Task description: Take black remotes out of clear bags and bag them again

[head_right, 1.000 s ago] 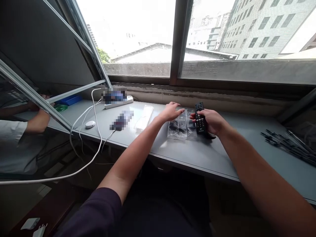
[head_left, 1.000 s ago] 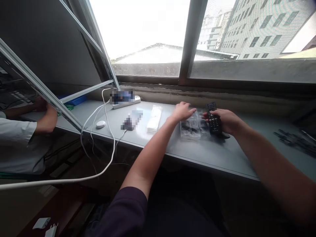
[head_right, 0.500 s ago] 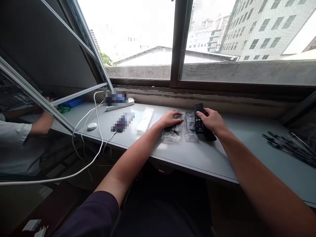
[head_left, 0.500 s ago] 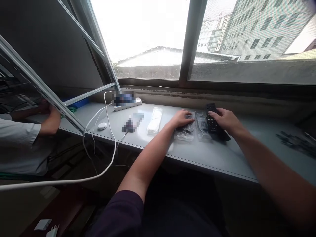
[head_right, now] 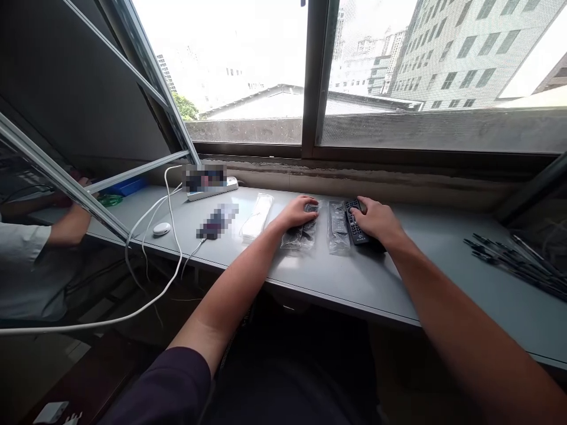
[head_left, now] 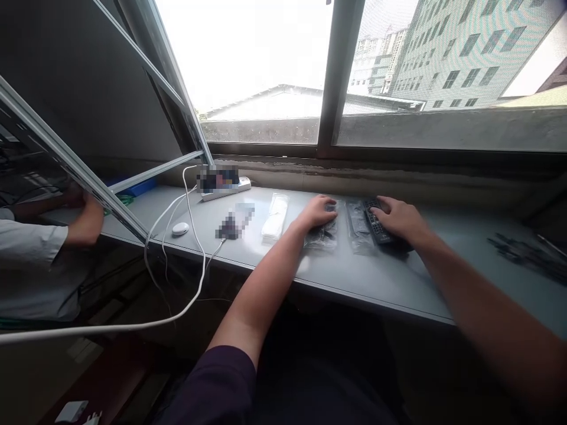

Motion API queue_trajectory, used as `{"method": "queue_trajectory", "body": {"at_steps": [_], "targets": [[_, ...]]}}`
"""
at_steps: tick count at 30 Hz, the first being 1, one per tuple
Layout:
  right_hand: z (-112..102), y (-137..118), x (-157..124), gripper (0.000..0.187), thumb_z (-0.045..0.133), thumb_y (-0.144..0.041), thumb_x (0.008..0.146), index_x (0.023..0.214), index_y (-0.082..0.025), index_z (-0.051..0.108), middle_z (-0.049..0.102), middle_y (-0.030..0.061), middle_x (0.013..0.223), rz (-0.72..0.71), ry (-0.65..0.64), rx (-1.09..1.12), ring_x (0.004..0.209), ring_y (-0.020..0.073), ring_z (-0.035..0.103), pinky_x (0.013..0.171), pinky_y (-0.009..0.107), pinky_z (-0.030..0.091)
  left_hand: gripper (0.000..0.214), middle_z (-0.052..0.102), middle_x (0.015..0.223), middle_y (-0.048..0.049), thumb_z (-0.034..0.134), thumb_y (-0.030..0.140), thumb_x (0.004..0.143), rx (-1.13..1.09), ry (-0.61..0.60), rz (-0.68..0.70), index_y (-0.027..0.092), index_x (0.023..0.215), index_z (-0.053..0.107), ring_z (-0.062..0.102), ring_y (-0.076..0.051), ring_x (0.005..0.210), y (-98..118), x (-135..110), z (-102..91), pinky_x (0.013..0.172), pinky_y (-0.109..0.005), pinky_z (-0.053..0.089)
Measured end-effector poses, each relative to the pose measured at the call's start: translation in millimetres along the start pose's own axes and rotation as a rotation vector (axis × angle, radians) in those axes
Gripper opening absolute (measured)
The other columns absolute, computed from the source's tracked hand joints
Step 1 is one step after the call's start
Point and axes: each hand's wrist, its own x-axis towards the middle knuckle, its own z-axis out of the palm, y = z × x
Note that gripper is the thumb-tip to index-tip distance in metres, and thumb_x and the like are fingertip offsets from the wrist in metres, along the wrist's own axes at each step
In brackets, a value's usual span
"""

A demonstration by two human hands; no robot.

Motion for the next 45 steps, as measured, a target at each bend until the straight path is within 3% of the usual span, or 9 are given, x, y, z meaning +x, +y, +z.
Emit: {"method": "queue_trajectory", "body": {"at_steps": [10,20,30,45], "targets": [[-4,-7,-1,0.064,0.067,-0.049,0.104,0.158,-0.016,0.073,0.085,0.0199,0.129,0.090,-0.073,-0.050,0.116,0.0403,0.080,0.096,0.045,0.061,0.046,0.071,0.154,-0.0156,0.072,0.028,0.095,0.067,-0.002,-0.019,0.017,0.139,0.082,0.066,-0.029,0.149,4,-2,0.7,0.134,-0.037,0.047],[9,-14,-3,0.065,0.064,-0.056,0.105,0.155,-0.016,0.073,0.086,0.0190,0.124,0.023,-0.081,-0.112,0.116,0.0411,0.080,0.093,0.045,0.060,0.044,0.071,0.155,-0.0143,0.069,0.029,0.097,0.118,0.004,-0.031,0.018,0.138,0.082,0.064,-0.030,0.150,8,-3,2.1,0.135,-0.039,0.046],[7,-15,-9,0.059,0.062,-0.055,0.106,0.147,-0.015,0.075,0.086,0.0185,0.113,-0.010,-0.058,-0.143,0.114,0.0403,0.081,0.088,0.043,0.059,0.041,0.070,0.156,-0.0118,0.066,0.029,0.099,0.201,0.015,-0.021,0.023,0.136,0.082,0.059,-0.033,0.153,15,-7,1.9,0.135,-0.044,0.045],[2,-21,-16,0.061,0.059,-0.055,0.108,0.147,-0.012,0.074,0.084,0.0212,0.124,-0.040,-0.078,-0.155,0.117,0.0419,0.079,0.089,0.046,0.059,0.041,0.071,0.156,-0.0119,0.063,0.027,0.101,0.223,0.061,-0.021,0.023,0.137,0.081,0.060,-0.032,0.150,19,-12,-1.1,0.132,-0.045,0.049]]}}
